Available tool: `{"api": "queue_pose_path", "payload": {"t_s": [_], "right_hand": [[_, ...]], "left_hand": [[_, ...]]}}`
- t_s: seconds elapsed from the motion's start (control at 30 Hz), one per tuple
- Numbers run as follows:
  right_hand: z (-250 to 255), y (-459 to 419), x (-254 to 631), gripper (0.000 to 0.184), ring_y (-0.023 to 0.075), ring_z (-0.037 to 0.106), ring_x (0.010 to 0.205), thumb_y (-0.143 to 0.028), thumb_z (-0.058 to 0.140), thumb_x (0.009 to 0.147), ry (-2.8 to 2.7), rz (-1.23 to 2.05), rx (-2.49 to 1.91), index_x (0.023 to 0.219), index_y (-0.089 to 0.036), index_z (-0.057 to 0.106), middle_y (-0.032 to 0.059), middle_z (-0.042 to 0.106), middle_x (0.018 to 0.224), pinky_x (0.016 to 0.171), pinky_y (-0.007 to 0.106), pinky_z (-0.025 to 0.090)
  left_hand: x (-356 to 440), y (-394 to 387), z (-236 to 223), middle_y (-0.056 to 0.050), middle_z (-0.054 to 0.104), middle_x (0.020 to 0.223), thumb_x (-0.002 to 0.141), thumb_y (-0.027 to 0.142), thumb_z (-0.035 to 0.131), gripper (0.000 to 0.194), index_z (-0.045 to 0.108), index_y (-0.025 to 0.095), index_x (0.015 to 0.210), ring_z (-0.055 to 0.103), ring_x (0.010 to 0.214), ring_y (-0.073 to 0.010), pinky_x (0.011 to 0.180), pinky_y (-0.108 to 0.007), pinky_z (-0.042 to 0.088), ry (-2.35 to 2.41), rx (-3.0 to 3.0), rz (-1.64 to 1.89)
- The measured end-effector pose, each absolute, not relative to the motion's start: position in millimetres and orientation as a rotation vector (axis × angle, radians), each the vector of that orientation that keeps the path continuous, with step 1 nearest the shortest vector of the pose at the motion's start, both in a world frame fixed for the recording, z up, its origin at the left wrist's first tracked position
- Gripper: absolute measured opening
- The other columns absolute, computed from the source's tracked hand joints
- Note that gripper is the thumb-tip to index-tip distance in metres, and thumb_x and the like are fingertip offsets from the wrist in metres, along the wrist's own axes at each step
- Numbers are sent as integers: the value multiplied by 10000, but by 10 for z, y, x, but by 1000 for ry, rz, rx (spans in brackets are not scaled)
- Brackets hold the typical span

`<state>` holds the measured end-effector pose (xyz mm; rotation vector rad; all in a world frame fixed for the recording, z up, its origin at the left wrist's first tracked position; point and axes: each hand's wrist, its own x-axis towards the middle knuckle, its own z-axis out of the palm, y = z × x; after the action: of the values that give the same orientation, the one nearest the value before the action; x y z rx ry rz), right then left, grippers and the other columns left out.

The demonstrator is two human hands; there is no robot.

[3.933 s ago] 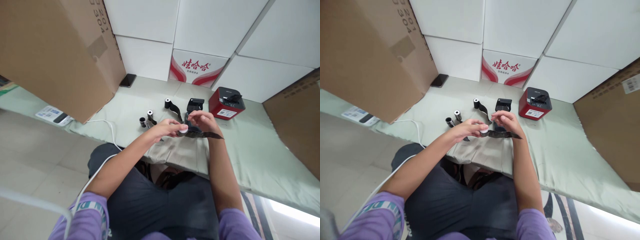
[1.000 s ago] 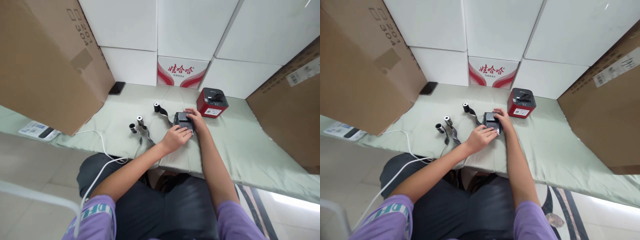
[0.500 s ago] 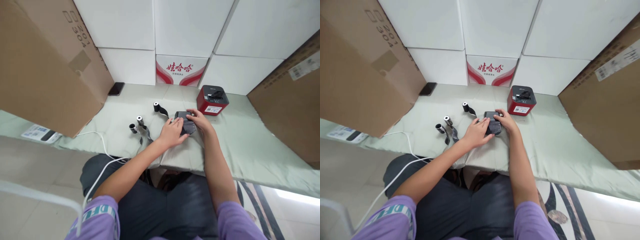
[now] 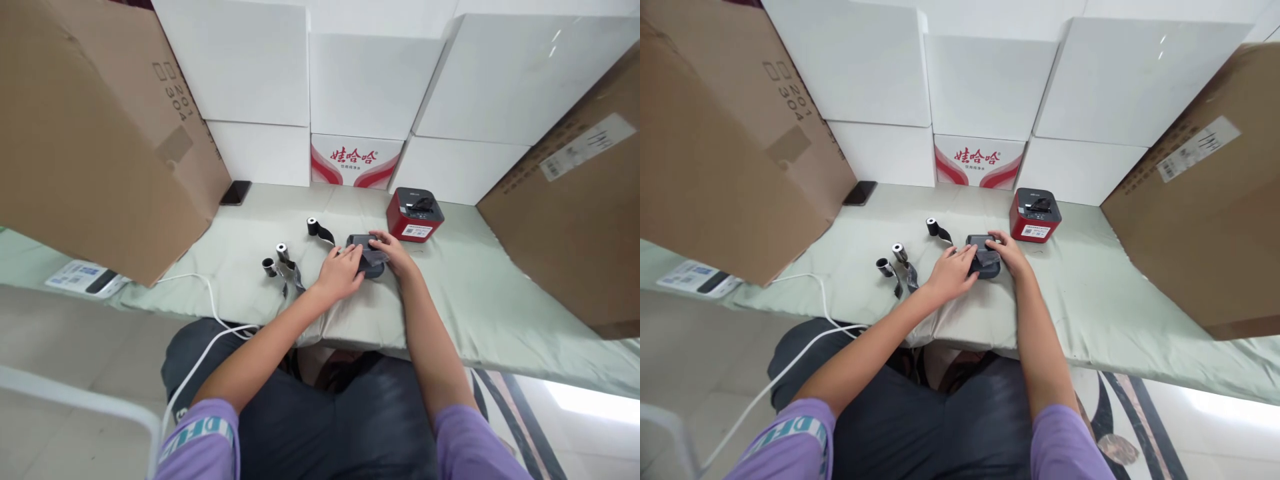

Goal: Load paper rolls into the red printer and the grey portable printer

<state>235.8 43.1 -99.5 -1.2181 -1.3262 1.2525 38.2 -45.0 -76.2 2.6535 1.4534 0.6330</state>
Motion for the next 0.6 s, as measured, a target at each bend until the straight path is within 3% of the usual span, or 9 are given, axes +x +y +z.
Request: {"api": "queue_pose_path", "payload": {"t_s": [0.3, 0.4, 0.5, 0.6], "right_hand": [[-923, 485, 2380, 476, 160, 589, 729, -455, 738, 693, -1253, 1228, -1315, 1104, -223, 671, 7, 639, 843, 611, 266, 458], [-930, 408, 2468, 421, 162, 565, 670, -407, 656, 727, -1309, 1072, -1486, 1103, -219, 655, 20, 632, 820, 563, 270, 436], [-972, 131, 2488, 454, 214, 634, 829, -353, 604, 730, -1471, 955, -1536, 1157, -206, 644, 69, 694, 1005, 706, 334, 524], [-1034, -217, 2298, 594, 309, 616, 1127, -354, 657, 675, -1690, 805, -1556, 1246, -200, 600, 109, 664, 1216, 977, 453, 502]], "left_hand": [[316, -443, -552, -244, 568, 1487, 962, 224, 519, 611, 357, 15, 1514, 537, 1405, -274, 1166, -445, 341, 1546, 2632, 569], [326, -653, -371, -244, 687, 1297, 952, 217, 539, 478, 501, 14, 1383, 632, 1263, -305, 1068, -443, 411, 1679, 2612, 421], [388, -1011, -187, -203, 756, 1053, 960, 272, 557, 280, 649, 65, 1125, 707, 1067, -311, 984, -448, 449, 1658, 2616, 231], [466, -1341, -107, -159, 766, 991, 972, 296, 547, 258, 667, 91, 1071, 727, 963, -281, 942, -439, 463, 1407, 2674, 179]]}}
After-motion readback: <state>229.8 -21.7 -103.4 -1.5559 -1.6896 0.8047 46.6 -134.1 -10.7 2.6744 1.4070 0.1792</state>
